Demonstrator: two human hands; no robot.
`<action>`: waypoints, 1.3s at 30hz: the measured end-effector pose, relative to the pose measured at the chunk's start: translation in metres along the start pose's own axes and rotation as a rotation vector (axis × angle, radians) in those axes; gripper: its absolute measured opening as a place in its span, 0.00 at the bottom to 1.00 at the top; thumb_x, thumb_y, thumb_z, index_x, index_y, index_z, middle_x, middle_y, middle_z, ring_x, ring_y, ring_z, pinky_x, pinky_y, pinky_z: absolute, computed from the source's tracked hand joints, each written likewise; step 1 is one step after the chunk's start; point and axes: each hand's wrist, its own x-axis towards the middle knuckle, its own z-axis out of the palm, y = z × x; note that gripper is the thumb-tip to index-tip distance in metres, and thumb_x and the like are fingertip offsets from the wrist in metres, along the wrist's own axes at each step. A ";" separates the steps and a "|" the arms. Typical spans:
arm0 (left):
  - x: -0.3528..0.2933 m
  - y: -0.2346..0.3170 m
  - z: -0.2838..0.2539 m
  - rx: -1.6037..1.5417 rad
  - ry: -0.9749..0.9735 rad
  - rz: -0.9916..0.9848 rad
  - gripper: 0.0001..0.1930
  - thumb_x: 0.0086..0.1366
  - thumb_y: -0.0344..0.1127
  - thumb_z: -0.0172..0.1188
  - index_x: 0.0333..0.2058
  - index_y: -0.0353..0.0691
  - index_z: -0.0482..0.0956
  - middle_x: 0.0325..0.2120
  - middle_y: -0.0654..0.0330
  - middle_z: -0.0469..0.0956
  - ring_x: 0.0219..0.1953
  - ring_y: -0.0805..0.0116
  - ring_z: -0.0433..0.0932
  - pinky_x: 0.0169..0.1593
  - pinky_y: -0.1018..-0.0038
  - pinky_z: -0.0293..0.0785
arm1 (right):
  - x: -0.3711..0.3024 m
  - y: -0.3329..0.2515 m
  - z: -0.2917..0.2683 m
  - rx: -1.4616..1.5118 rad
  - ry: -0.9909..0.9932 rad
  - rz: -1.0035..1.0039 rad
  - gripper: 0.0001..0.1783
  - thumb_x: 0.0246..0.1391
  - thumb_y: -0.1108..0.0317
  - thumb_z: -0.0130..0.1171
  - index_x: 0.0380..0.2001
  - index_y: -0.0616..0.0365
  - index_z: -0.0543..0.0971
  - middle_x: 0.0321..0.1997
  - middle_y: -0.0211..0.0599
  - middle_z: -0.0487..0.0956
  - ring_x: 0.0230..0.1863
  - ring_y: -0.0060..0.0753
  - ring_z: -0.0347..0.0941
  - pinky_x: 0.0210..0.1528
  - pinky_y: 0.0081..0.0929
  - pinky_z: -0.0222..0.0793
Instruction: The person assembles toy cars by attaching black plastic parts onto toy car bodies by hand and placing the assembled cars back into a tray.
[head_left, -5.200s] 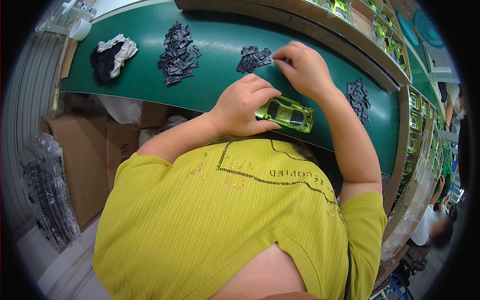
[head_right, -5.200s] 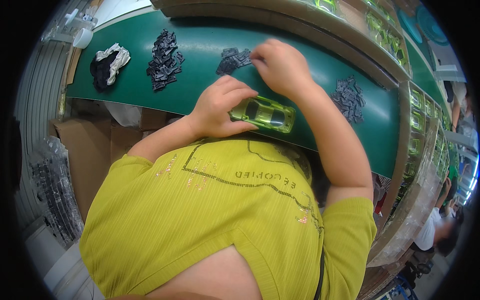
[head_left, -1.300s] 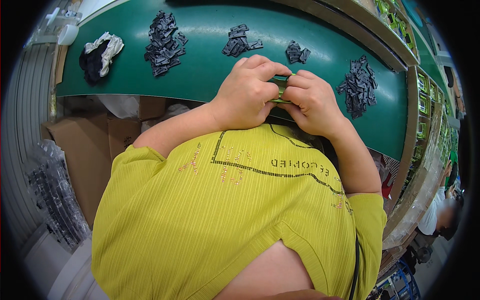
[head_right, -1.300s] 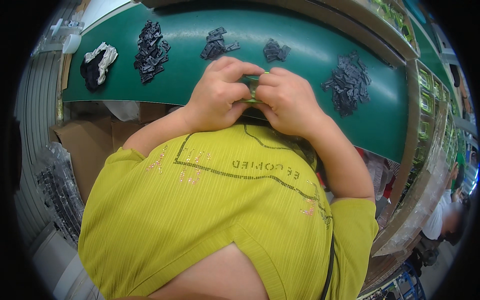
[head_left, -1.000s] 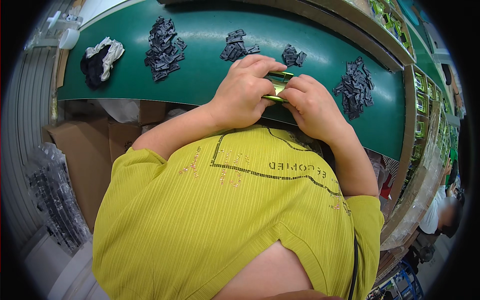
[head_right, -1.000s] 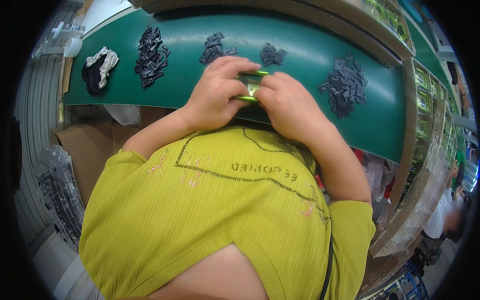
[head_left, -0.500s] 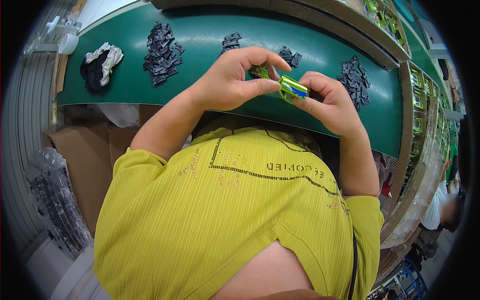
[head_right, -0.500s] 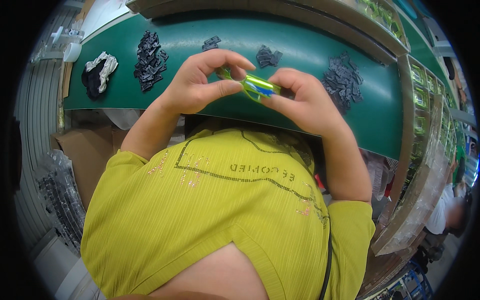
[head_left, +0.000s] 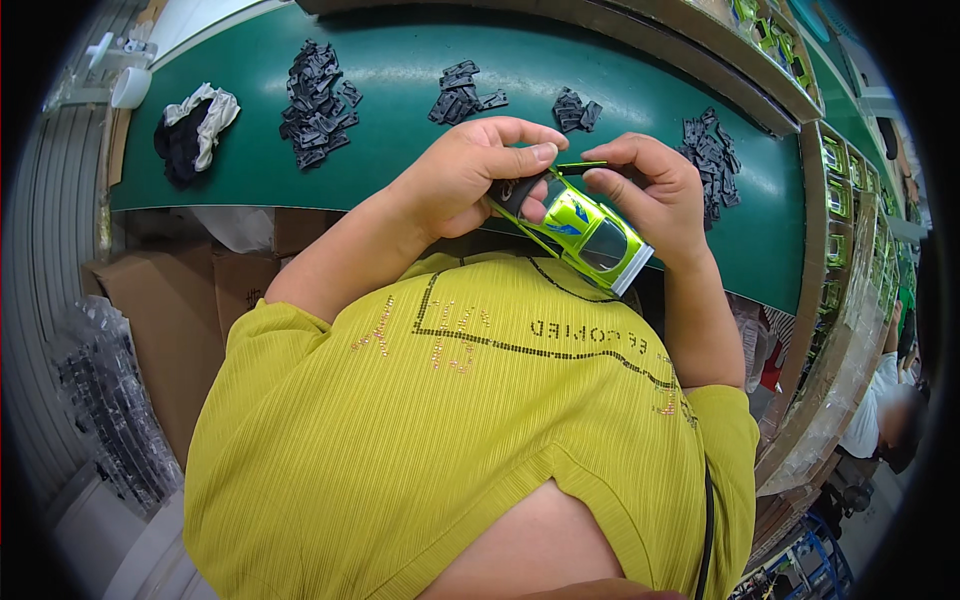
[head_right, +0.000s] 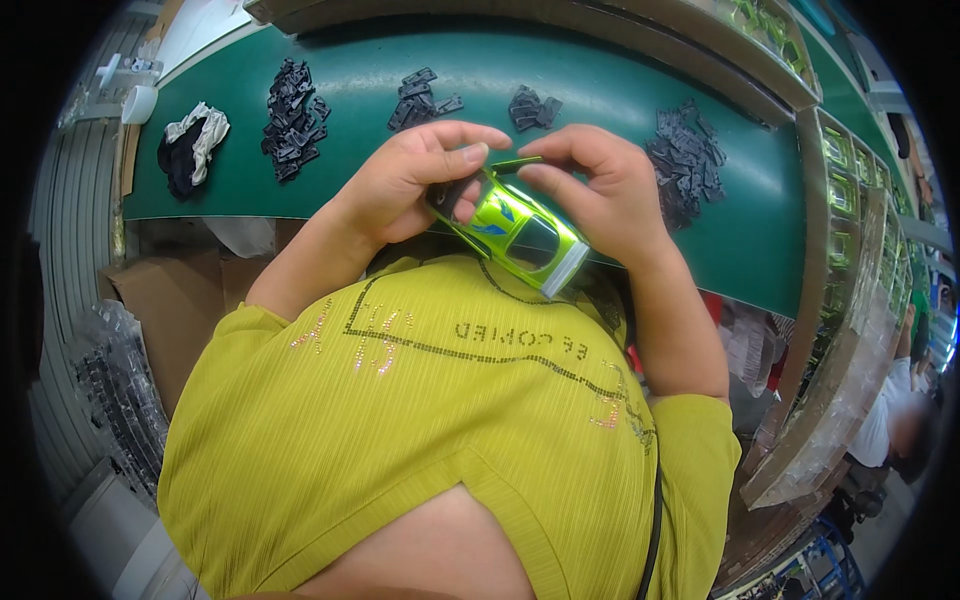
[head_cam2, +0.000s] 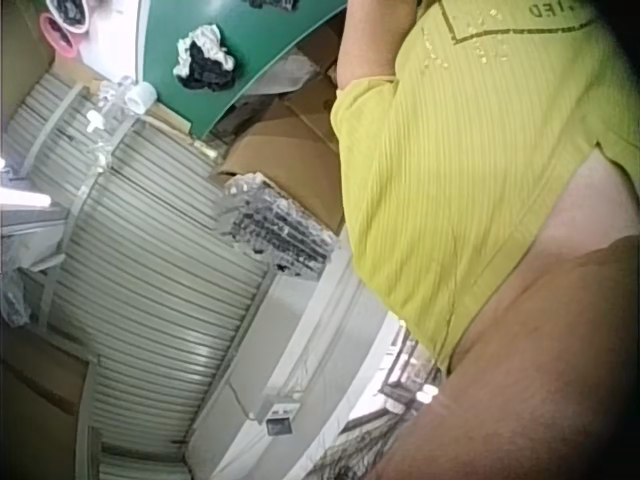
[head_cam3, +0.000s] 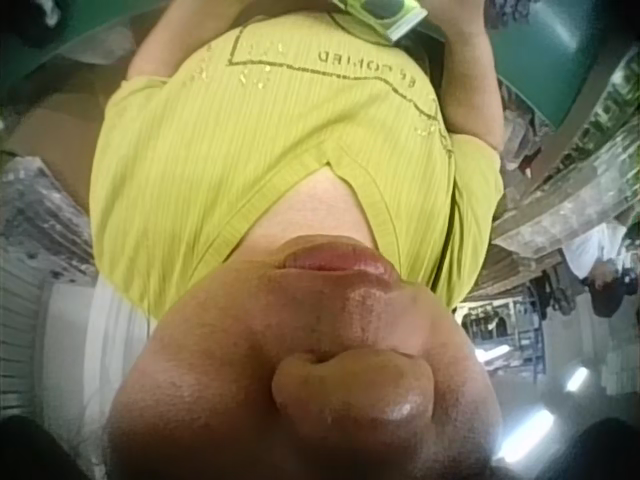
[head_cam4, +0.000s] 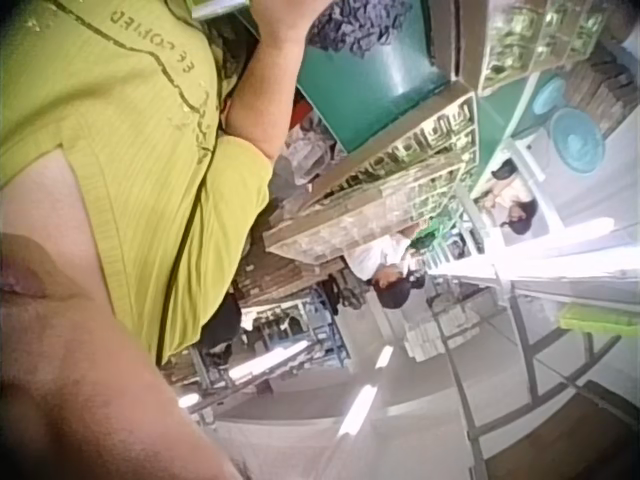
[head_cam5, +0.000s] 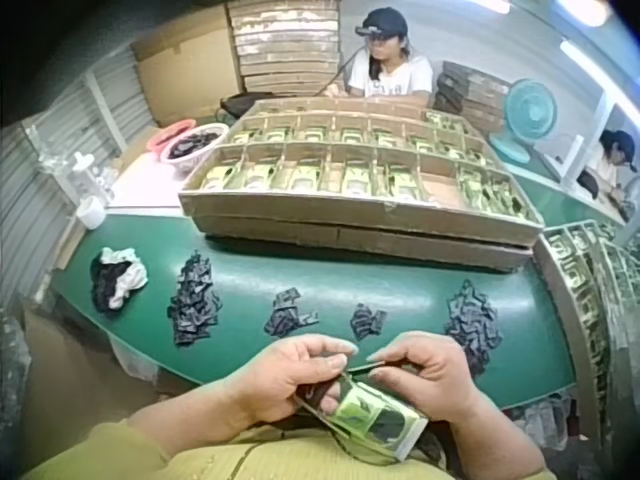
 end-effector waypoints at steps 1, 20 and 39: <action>-0.001 0.000 0.000 -0.001 -0.001 -0.002 0.17 0.71 0.34 0.56 0.54 0.31 0.72 0.25 0.58 0.77 0.25 0.72 0.76 0.33 0.78 0.74 | -0.001 0.001 0.001 -0.001 0.000 0.002 0.08 0.49 0.73 0.69 0.35 0.61 0.84 0.32 0.35 0.82 0.33 0.26 0.78 0.37 0.20 0.72; -0.010 0.003 0.017 0.038 0.119 -0.035 0.18 0.70 0.33 0.58 0.53 0.28 0.71 0.25 0.57 0.77 0.25 0.70 0.77 0.31 0.77 0.73 | 0.010 -0.003 -0.002 -0.076 -0.132 -0.222 0.05 0.48 0.75 0.67 0.31 0.61 0.83 0.30 0.36 0.81 0.30 0.28 0.77 0.34 0.24 0.71; 0.005 0.006 0.007 -0.134 0.363 0.271 0.10 0.66 0.30 0.62 0.43 0.32 0.75 0.34 0.55 0.81 0.35 0.64 0.84 0.44 0.68 0.83 | -0.006 -0.030 0.017 -0.578 0.120 -0.393 0.10 0.45 0.72 0.68 0.34 0.55 0.84 0.23 0.33 0.77 0.22 0.38 0.73 0.24 0.31 0.68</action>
